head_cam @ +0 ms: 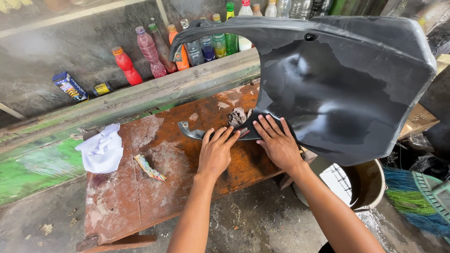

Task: The person scrubs a black plastic car part on a wooden table using a cloth and a small brush. They then lift the part and rinse it in a bucket of water, scrubbing it with their hand.

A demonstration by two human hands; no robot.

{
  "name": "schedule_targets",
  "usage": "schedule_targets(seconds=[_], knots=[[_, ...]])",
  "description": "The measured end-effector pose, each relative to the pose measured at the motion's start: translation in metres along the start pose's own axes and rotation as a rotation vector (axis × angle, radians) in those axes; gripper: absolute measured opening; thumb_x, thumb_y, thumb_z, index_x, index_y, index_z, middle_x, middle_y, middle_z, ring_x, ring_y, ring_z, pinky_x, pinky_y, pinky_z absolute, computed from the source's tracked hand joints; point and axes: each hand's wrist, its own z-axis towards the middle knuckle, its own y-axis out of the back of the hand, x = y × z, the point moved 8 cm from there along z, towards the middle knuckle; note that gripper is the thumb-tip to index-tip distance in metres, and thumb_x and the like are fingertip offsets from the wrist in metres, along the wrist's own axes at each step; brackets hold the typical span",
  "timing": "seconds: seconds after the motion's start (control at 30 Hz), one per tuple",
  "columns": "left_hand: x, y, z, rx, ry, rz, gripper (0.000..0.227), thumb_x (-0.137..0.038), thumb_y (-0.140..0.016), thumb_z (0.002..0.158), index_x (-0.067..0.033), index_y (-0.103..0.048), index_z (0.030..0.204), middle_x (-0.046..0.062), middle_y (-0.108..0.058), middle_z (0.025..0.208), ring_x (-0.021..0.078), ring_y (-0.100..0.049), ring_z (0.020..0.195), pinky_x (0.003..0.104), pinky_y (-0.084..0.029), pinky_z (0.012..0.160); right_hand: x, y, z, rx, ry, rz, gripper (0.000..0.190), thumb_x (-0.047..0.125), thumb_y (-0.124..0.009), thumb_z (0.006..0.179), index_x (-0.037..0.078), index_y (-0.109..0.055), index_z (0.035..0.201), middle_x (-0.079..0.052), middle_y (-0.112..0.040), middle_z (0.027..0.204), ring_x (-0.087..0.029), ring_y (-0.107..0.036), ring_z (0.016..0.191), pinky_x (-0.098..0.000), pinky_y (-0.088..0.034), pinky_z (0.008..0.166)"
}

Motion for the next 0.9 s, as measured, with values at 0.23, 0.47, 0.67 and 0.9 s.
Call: schedule_targets(seconds=[0.23, 0.47, 0.67, 0.9], knots=[[-0.009, -0.011, 0.0, -0.17, 0.012, -0.097, 0.039, -0.041, -0.064, 0.098, -0.014, -0.073, 0.125, 0.01, -0.071, 0.129, 0.024, -0.06, 0.129, 0.056, -0.018, 0.123, 0.006, 0.002, -0.004, 0.003, -0.041, 0.109, 0.058, 0.036, -0.042, 0.106, 0.029, -0.029, 0.162, 0.002, -0.025, 0.169, -0.022, -0.019, 0.155, -0.0533, -0.007, 0.125], [-0.006, -0.022, 0.003, -0.232, 0.038, 0.01, 0.034, -0.043, -0.061, 0.101, -0.022, -0.069, 0.126, 0.01, -0.071, 0.123, 0.0288, -0.063, 0.119, 0.058, -0.031, 0.11, 0.008, 0.002, -0.01, -0.041, -0.039, 0.064, 0.058, 0.033, -0.044, 0.106, 0.029, -0.03, 0.162, 0.0, -0.026, 0.168, -0.023, -0.021, 0.155, -0.0545, -0.009, 0.125], [0.002, -0.026, 0.004, -0.345, -0.04, 0.019, 0.031, -0.048, -0.059, 0.1, -0.0278, -0.07, 0.121, 0.005, -0.07, 0.121, 0.0267, -0.062, 0.117, 0.05, -0.036, 0.102, 0.005, 0.016, -0.015, -0.1, -0.008, -0.008, 0.055, 0.032, -0.048, 0.104, 0.029, -0.037, 0.158, -0.002, -0.033, 0.166, -0.023, -0.025, 0.154, -0.0546, -0.012, 0.125], [-0.001, -0.007, 0.003, -0.436, -0.028, -0.044, 0.018, -0.038, -0.063, 0.099, -0.0249, -0.073, 0.105, 0.005, -0.072, 0.12, 0.0246, -0.064, 0.115, 0.047, -0.039, 0.101, 0.007, 0.021, -0.013, -0.027, 0.019, -0.029, 0.054, 0.034, -0.041, 0.106, 0.033, -0.034, 0.16, -0.002, -0.028, 0.168, -0.023, -0.018, 0.156, -0.0598, 0.0, 0.125]])
